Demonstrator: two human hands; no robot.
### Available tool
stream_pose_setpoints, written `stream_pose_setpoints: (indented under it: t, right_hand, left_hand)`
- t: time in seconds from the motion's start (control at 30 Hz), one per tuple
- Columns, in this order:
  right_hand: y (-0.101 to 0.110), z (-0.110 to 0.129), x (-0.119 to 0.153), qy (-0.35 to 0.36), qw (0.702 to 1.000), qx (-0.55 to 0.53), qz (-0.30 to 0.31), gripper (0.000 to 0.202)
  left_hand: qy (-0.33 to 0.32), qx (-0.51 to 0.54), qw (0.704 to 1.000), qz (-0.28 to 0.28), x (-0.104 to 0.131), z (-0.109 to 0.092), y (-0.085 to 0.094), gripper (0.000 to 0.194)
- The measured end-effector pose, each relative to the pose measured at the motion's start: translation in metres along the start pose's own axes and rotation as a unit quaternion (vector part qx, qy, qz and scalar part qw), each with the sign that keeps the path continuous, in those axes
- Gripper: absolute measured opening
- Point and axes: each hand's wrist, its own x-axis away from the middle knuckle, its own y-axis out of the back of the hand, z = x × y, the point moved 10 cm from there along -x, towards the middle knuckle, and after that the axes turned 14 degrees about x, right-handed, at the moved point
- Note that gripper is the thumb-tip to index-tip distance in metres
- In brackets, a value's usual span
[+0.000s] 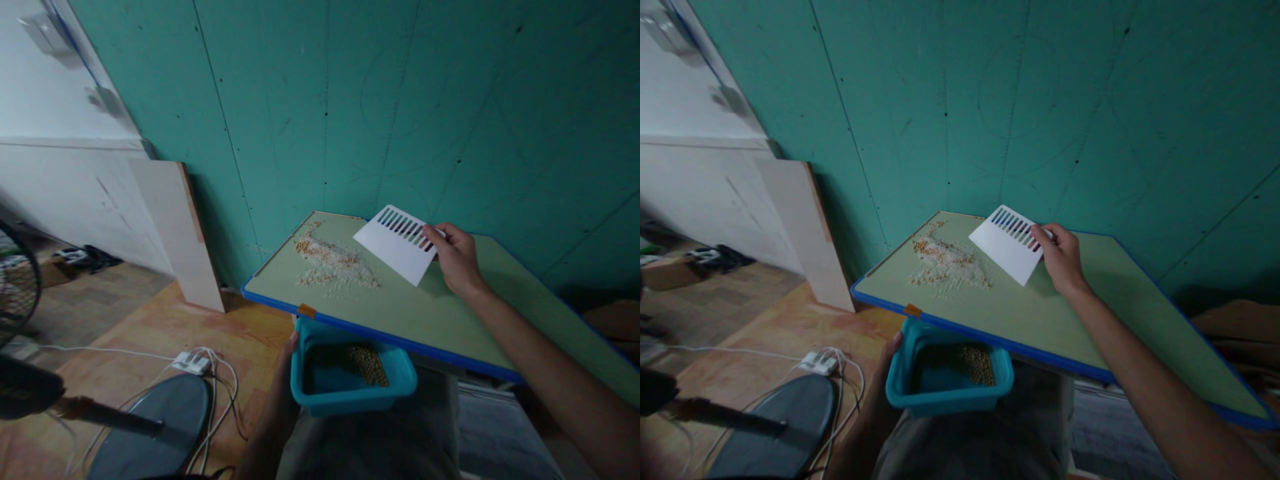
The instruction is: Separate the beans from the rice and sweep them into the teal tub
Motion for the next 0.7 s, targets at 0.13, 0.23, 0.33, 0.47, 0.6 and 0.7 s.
stream_pose_setpoints:
  t: [0.13,0.23,0.33,0.47,0.6,0.7]
  right_hand:
    - [0.008,-0.007,-0.005,0.038,0.997,0.066,-0.028,0.037]
    - [0.003,-0.014,-0.006,0.034,0.996,0.08,-0.014,0.038]
    - [-0.004,-0.015,-0.005,0.034,0.996,0.086,0.008,0.037]
    - [-0.013,-0.015,-0.002,0.03,0.995,0.087,0.044,0.035]
    - [-0.02,-0.016,0.002,0.028,0.993,0.094,0.071,0.038]
    - [-0.027,-0.016,0.006,0.02,0.993,0.077,0.091,0.04]
  left_hand:
    - [0.011,0.002,1.0,0.006,0.0,-0.001,-0.003,0.063]
    - [0.019,0.002,1.0,0.01,0.001,0.001,-0.005,0.064]
    - [0.012,-0.009,1.0,0.007,0.0,0.002,-0.004,0.065]
    - [0.006,-0.01,1.0,0.002,-0.001,0.003,-0.002,0.067]
    - [0.015,-0.002,1.0,0.009,0.0,0.004,-0.006,0.067]
    - [0.009,-0.008,1.0,0.005,0.0,0.001,-0.007,0.066]
